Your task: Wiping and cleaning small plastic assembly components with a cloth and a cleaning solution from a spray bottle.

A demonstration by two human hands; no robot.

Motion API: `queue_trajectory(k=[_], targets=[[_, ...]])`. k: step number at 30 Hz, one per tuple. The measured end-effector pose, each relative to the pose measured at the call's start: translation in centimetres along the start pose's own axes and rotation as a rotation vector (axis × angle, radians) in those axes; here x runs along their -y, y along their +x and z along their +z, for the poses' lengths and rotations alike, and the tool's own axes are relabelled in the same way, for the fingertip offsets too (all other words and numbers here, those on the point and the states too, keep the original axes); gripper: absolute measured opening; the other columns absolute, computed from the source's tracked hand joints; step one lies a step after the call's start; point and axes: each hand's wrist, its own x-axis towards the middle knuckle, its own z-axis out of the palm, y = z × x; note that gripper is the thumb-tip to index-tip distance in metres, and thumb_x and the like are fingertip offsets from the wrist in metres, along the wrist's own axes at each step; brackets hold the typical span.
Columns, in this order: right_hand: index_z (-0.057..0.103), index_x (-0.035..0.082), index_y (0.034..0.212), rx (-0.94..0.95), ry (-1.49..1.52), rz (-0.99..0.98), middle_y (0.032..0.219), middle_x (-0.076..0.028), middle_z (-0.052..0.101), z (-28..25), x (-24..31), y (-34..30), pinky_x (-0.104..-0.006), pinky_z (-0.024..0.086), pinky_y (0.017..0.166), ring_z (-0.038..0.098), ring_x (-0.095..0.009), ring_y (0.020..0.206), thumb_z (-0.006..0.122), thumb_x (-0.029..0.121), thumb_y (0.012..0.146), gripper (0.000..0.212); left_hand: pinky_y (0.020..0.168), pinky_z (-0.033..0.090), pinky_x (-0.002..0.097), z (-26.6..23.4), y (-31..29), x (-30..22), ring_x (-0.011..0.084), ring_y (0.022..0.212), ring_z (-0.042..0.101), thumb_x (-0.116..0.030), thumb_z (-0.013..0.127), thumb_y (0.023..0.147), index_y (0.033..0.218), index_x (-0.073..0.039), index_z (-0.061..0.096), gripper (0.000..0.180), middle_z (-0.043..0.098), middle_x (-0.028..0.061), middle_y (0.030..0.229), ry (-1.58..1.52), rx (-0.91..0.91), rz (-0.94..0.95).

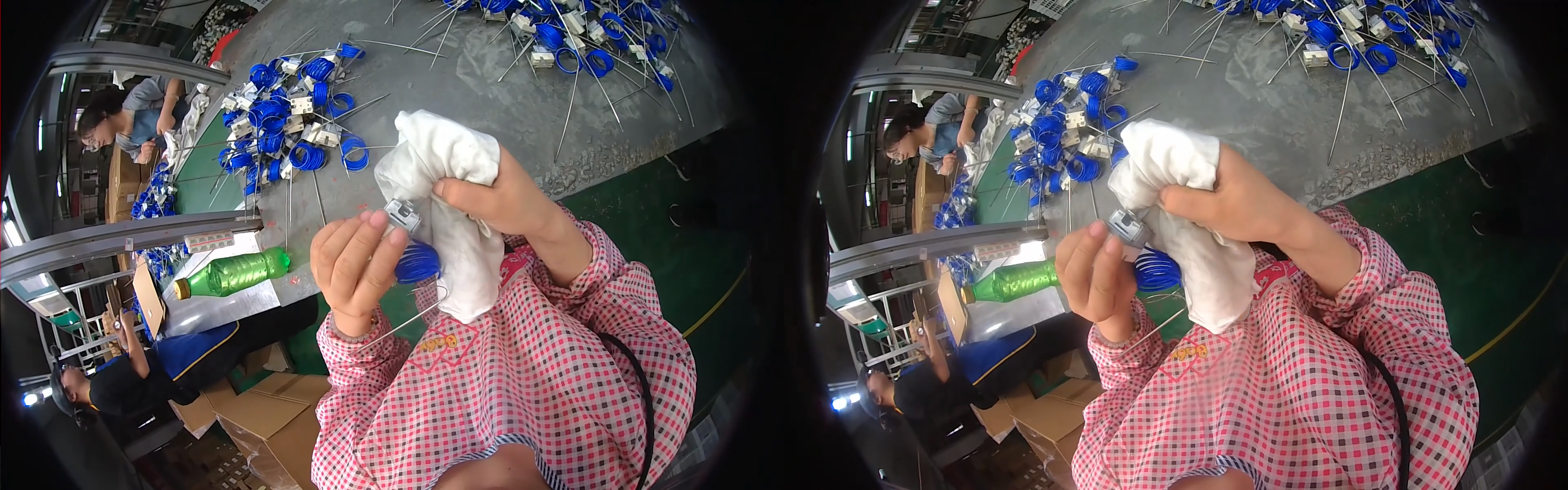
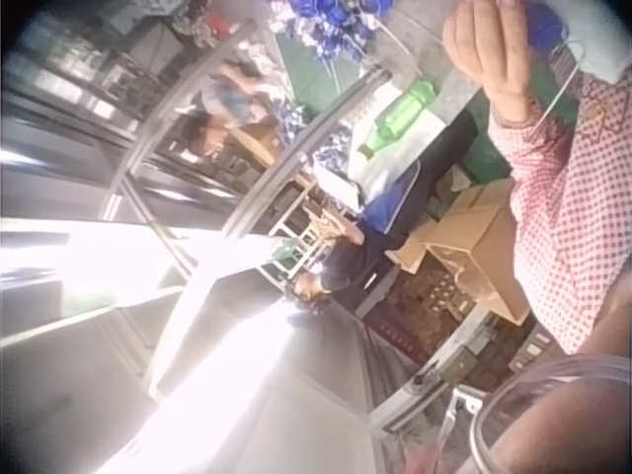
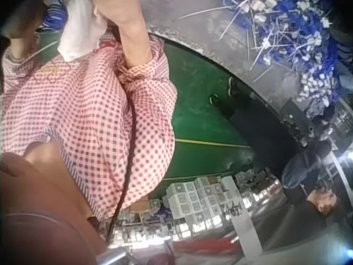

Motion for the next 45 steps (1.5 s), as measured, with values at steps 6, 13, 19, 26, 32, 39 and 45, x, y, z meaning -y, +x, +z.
queue_trajectory(k=[6, 13, 19, 26, 32, 39, 45], targets=[[0.039, -0.004, 0.119, -0.048, -0.121, 0.030, 0.103, -0.004, 0.052, 0.5, 0.1, -0.5, -0.0242, 0.038, 0.082, 0.047, -0.009, 0.093, 0.052, 0.000, 0.071, 0.050, 0.061, 0.046, 0.0294, 0.0, 0.5, -0.1, 0.0195, 0.076, 0.056, -0.003, 0.063, 0.063, 0.086, -0.011, 0.062, 0.024, 0.058, 0.0051, 0.092, -0.017, 0.038, -0.011], [0.040, -0.003, 0.118, -0.042, -0.188, -0.018, 0.101, -0.004, 0.053, -0.1, 0.1, -0.4, -0.0245, 0.038, 0.081, 0.048, -0.009, 0.092, 0.052, 0.000, 0.070, 0.049, 0.061, 0.046, 0.0302, 0.3, 0.7, -0.2, 0.0201, 0.076, 0.056, -0.002, 0.064, 0.062, 0.087, -0.010, 0.062, 0.026, 0.058, 0.0052, 0.091, -0.058, 0.035, -0.031], [0.046, -0.003, 0.112, -0.084, 0.254, 0.186, 0.096, -0.004, 0.056, -0.3, 0.4, -0.2, -0.0250, 0.041, 0.078, 0.052, -0.010, 0.088, 0.050, 0.000, 0.072, 0.041, 0.059, 0.046, 0.0312, -0.1, 0.4, -0.1, 0.0223, 0.075, 0.056, 0.002, 0.061, 0.062, 0.089, -0.008, 0.060, 0.028, 0.058, 0.0081, 0.092, -0.098, -0.059, -0.053], [0.043, -0.003, 0.116, -0.070, 0.073, -0.034, 0.101, -0.004, 0.054, 0.0, -0.1, -0.2, -0.0245, 0.040, 0.080, 0.050, -0.010, 0.092, 0.055, 0.003, 0.072, 0.046, 0.058, 0.045, 0.0309, -0.1, 0.7, 0.0, 0.0223, 0.074, 0.056, 0.002, 0.061, 0.062, 0.089, -0.008, 0.061, 0.029, 0.058, 0.0086, 0.092, -0.068, -0.031, -0.043], [0.039, -0.004, 0.119, -0.031, -0.105, -0.045, 0.106, -0.005, 0.052, -0.1, 0.1, 0.0, -0.0250, 0.037, 0.084, 0.047, -0.010, 0.096, 0.056, 0.001, 0.072, 0.051, 0.058, 0.045, 0.0316, 0.7, 1.0, 0.0, 0.0244, 0.073, 0.055, 0.006, 0.056, 0.062, 0.087, -0.004, 0.060, 0.028, 0.058, 0.0120, 0.091, -0.096, 0.023, -0.018], [0.037, -0.003, 0.120, -0.472, -0.144, -0.091, 0.109, -0.008, 0.051, -4.3, 0.5, 2.3, -0.0265, 0.040, 0.084, 0.049, -0.014, 0.100, 0.054, 0.005, 0.078, 0.045, 0.064, 0.045, 0.0328, 0.1, 1.3, 3.9, 0.0255, 0.077, 0.055, 0.007, 0.058, 0.064, 0.096, 0.000, 0.057, 0.033, 0.057, 0.0144, 0.094, 0.133, -0.076, -0.115], [0.026, 0.000, 0.127, -0.429, 0.486, -0.020, 0.124, -0.013, 0.039, -6.9, 2.5, 2.7, -0.0373, 0.033, 0.095, 0.041, -0.024, 0.114, 0.037, 0.030, 0.089, 0.049, 0.069, 0.043, 0.0297, 1.3, 6.7, 12.3, 0.0237, 0.082, 0.053, -0.003, 0.065, 0.064, 0.110, -0.001, 0.051, 0.048, 0.054, 0.0125, 0.098, 0.271, -0.184, -0.548]])
